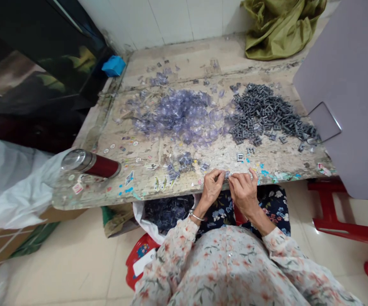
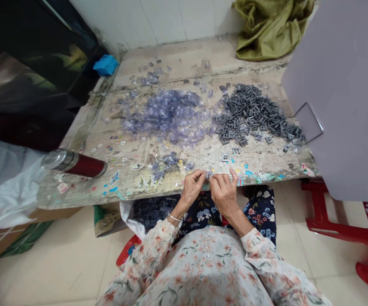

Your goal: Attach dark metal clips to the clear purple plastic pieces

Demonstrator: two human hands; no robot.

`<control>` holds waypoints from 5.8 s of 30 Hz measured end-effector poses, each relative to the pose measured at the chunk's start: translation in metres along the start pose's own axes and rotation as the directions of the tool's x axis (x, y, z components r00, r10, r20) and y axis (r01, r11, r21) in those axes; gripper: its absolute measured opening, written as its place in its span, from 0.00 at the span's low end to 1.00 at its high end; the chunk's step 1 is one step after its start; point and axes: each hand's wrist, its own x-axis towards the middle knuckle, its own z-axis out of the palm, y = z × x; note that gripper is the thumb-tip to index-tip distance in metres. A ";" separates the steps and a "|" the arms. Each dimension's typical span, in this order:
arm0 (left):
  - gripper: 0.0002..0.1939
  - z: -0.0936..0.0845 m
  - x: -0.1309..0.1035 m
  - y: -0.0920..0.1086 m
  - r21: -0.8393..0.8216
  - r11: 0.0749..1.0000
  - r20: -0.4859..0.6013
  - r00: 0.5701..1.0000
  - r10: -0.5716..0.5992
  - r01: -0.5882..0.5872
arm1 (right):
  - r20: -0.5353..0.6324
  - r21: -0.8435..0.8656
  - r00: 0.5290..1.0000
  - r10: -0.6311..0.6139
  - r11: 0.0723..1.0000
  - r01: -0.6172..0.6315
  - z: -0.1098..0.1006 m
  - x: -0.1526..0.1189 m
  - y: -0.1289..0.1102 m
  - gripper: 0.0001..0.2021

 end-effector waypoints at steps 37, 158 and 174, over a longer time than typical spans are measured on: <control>0.10 -0.002 0.004 -0.009 0.311 0.904 0.239 0.945 0.224 -0.293 | 0.192 0.083 0.981 -0.029 0.996 0.013 0.006 -0.012 0.029 0.13; 0.06 0.016 0.016 0.017 0.578 0.542 0.607 0.765 0.215 -0.610 | -0.061 0.070 0.943 0.326 0.944 -0.322 0.031 -0.026 0.017 0.10; 0.13 -0.002 0.008 0.029 -0.201 0.963 0.508 0.860 -0.053 0.178 | 0.256 0.561 0.967 0.006 0.813 -0.154 -0.046 0.000 0.048 0.17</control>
